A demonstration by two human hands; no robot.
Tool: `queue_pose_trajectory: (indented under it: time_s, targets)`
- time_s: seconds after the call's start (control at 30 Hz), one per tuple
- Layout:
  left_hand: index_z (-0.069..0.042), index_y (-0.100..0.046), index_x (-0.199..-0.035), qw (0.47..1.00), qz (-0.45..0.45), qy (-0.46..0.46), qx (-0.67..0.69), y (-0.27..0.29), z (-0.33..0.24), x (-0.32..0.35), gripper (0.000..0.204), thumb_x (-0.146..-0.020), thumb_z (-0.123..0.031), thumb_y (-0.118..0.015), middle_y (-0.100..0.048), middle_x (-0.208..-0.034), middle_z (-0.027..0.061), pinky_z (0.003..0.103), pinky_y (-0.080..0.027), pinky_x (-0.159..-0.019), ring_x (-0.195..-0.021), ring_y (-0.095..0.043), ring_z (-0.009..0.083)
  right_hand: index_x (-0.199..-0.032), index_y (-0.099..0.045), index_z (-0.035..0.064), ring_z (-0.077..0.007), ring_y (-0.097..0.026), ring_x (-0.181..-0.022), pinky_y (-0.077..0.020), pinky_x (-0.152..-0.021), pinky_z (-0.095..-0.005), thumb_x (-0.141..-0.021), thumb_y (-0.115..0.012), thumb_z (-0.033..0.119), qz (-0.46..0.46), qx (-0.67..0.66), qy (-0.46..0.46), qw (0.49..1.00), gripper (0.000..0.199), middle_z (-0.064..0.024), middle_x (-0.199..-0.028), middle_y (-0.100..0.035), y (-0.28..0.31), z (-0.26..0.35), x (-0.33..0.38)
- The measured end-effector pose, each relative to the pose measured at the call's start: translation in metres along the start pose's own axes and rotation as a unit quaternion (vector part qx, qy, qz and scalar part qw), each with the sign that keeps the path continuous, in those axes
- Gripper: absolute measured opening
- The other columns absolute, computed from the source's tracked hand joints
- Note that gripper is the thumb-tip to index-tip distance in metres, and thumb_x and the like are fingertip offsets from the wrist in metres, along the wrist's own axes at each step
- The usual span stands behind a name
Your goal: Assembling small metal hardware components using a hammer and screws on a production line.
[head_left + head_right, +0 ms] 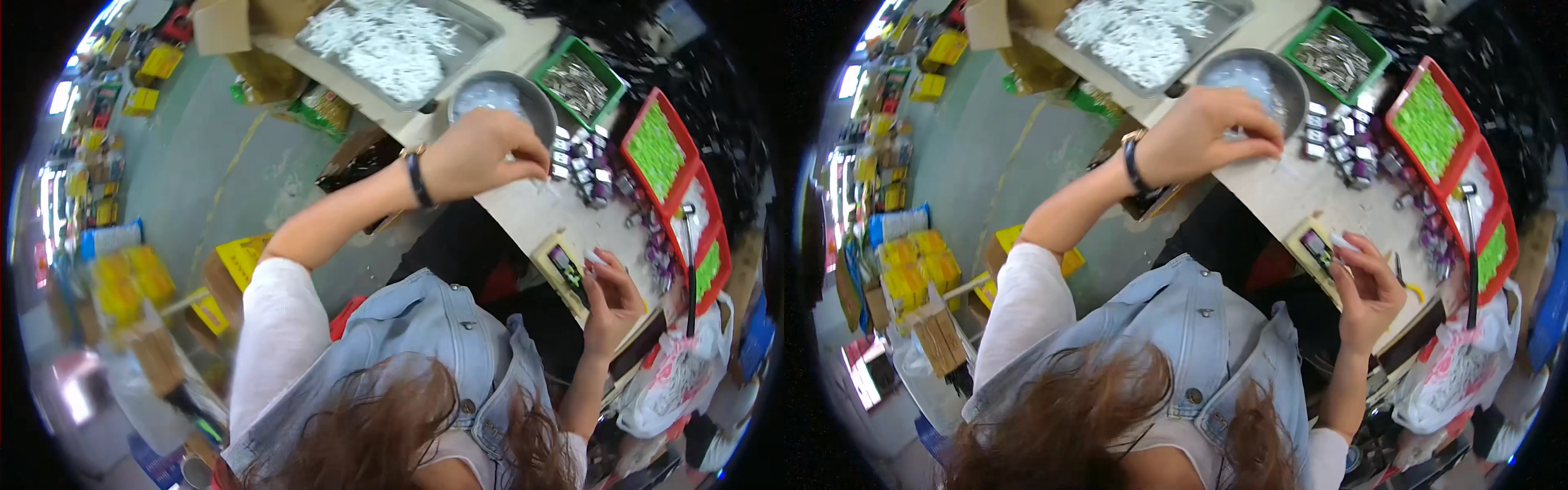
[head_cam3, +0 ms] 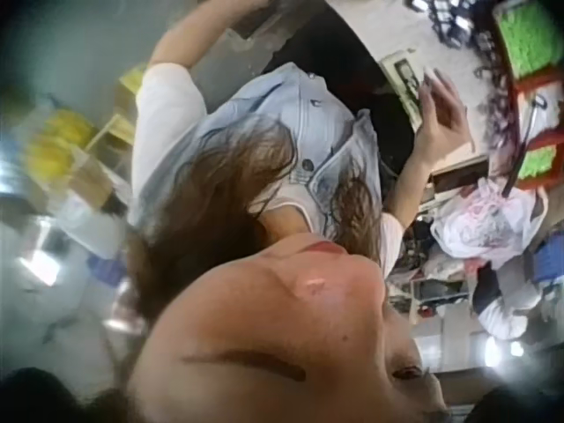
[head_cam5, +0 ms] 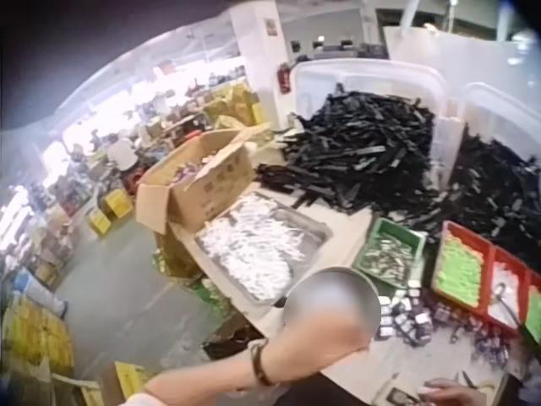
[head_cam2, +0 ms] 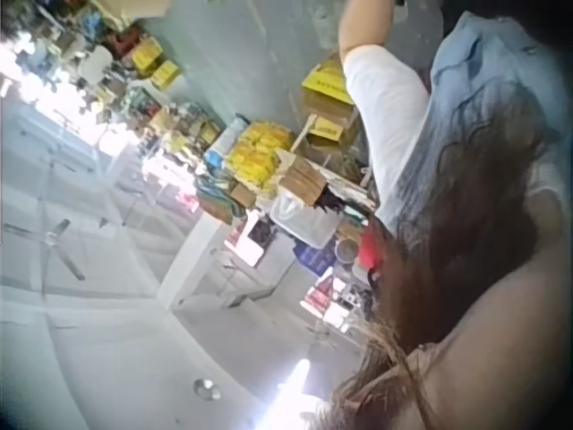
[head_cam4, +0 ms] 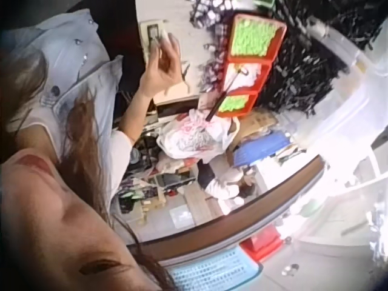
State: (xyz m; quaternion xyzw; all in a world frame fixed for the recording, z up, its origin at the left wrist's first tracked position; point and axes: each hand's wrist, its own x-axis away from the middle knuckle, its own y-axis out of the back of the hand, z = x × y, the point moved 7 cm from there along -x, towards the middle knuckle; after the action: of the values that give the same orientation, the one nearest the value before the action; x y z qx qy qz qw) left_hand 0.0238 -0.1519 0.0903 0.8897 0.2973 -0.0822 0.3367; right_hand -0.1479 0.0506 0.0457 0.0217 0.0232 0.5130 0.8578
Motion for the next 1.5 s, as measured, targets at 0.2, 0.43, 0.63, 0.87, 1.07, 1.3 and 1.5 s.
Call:
queue_pose_trajectory:
  time_s: [0.2,0.43,0.63,0.87,1.07,1.3,1.5]
  targets:
    - [-0.004,-0.072,-0.088,0.986,0.028,0.051,0.154,-0.052,-0.028,0.001,0.009,-0.081,-0.010,-0.072,-0.068,-0.078,0.0067,0.027,-0.048,-0.066,-0.072,-0.062,0.0159,-0.099,-0.066,-0.0070,-0.0230,-0.064,-0.099,-0.0510,-0.089,-0.0333,-0.076,-0.070,-0.012,-0.006,-0.029,0.062,0.998,0.024,-0.0228,-0.115,-0.061,0.011,0.020,0.015]
    - [-0.003,-0.073,-0.089,0.973,0.106,0.070,0.191,-0.101,-0.046,-0.015,0.014,-0.080,-0.014,-0.073,-0.069,-0.079,0.0069,0.026,-0.047,-0.066,-0.072,-0.062,0.0139,-0.095,-0.068,-0.0043,-0.0246,-0.064,-0.100,-0.0501,-0.090,-0.0345,-0.073,-0.072,-0.013,-0.066,0.060,0.118,0.989,0.024,-0.0214,-0.109,-0.065,0.044,0.026,0.041]
    - [-0.002,-0.072,-0.089,0.948,0.222,0.132,0.185,-0.135,-0.045,-0.020,0.017,-0.081,-0.017,-0.073,-0.069,-0.079,0.0074,0.026,-0.046,-0.064,-0.071,-0.061,0.0128,-0.095,-0.070,-0.0020,-0.0227,-0.065,-0.098,-0.0493,-0.088,-0.0307,-0.071,-0.073,-0.014,-0.022,0.178,0.171,0.969,0.027,-0.0183,-0.104,-0.068,0.051,0.031,0.047]
    - [-0.008,-0.065,-0.088,0.994,0.106,-0.011,0.032,-0.141,-0.048,-0.008,0.020,-0.074,-0.016,-0.076,-0.059,-0.084,0.0063,0.033,-0.043,-0.072,-0.081,-0.055,0.0227,-0.097,-0.069,-0.0034,-0.0216,-0.062,-0.104,-0.0466,-0.091,-0.0302,-0.074,-0.070,-0.012,-0.066,0.090,0.004,0.994,0.025,-0.0175,-0.107,-0.067,0.071,-0.022,0.054]
    - [-0.013,-0.059,-0.089,0.998,0.052,-0.007,-0.022,-0.156,-0.038,0.007,0.033,-0.065,-0.019,-0.080,-0.054,-0.091,0.0045,0.039,-0.037,-0.085,-0.093,-0.048,0.0278,-0.098,-0.070,-0.0004,-0.0161,-0.060,-0.090,-0.0465,-0.084,-0.0276,-0.074,-0.072,-0.008,-0.068,0.113,-0.031,0.991,0.025,-0.0126,-0.106,-0.068,0.063,-0.039,0.057]
    - [-0.016,-0.069,-0.093,0.990,0.049,-0.123,-0.052,-0.158,-0.044,0.019,0.024,-0.071,-0.019,-0.076,-0.062,-0.100,-0.0024,0.039,-0.036,-0.093,-0.107,-0.052,0.0230,-0.103,-0.071,0.0047,-0.0179,-0.061,-0.087,-0.0489,-0.081,-0.0300,-0.074,-0.076,0.000,-0.063,0.351,0.069,0.932,0.029,-0.0097,-0.105,-0.068,0.041,-0.001,0.048]
    - [-0.018,-0.071,-0.095,0.978,0.053,-0.176,-0.102,-0.164,-0.046,0.025,0.022,-0.073,-0.019,-0.072,-0.066,-0.097,-0.0057,0.039,-0.037,-0.097,-0.105,-0.057,0.0190,-0.103,-0.071,0.0034,-0.0210,-0.062,-0.088,-0.0507,-0.079,-0.0316,-0.075,-0.075,-0.002,-0.154,0.400,0.086,0.899,0.029,-0.0091,-0.100,-0.066,0.040,-0.011,0.071]
